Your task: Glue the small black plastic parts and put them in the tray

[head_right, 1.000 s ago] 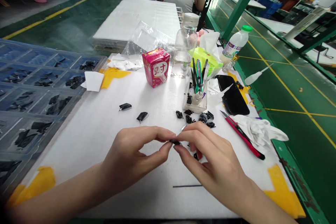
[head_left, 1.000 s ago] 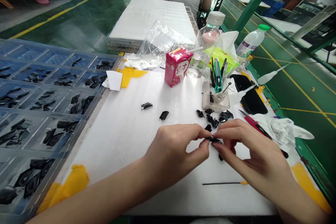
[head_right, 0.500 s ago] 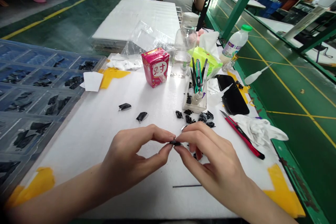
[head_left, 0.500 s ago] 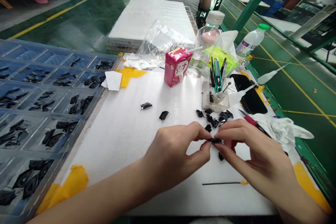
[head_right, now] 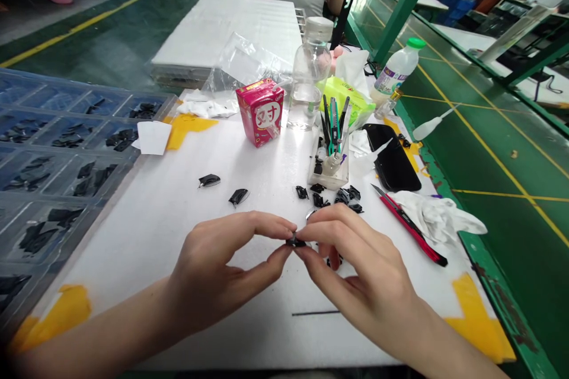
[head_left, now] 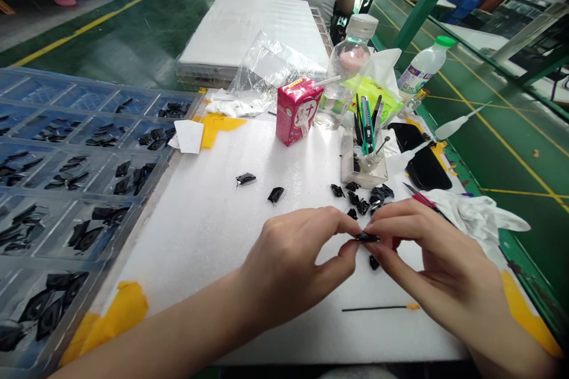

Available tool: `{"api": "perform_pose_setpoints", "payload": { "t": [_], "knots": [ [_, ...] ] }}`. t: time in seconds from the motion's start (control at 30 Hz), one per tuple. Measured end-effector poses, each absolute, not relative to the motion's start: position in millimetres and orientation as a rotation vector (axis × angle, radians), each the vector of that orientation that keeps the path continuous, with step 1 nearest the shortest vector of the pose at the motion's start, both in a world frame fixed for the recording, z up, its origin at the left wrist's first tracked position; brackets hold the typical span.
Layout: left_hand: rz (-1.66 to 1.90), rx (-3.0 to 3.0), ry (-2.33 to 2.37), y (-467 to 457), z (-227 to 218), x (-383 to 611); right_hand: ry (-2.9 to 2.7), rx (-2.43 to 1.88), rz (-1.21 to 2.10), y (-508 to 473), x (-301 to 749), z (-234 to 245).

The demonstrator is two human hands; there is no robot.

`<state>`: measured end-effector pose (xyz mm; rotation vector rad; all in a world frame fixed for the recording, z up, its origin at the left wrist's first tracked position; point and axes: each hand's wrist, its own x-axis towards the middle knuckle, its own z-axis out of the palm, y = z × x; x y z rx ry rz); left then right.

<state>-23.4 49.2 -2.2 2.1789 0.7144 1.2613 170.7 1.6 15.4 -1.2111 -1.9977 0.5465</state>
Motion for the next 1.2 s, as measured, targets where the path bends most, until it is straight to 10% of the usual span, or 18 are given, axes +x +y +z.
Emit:
{"api": "perform_pose_setpoints", "payload": {
  "t": [0.63, 0.97, 1.2],
  "knots": [
    [1.206, 2.103, 0.682, 42, 2, -23, -1.863, -1.143, 0.750, 0, 168, 15],
    [0.628, 1.127, 0.736, 66, 15, -26, -1.774, -1.196, 0.670, 4, 170, 17],
    [0.738, 1.794, 1.263, 104, 19, -57, -1.745, -1.227, 0.518, 9, 177, 14]
  ]
}}
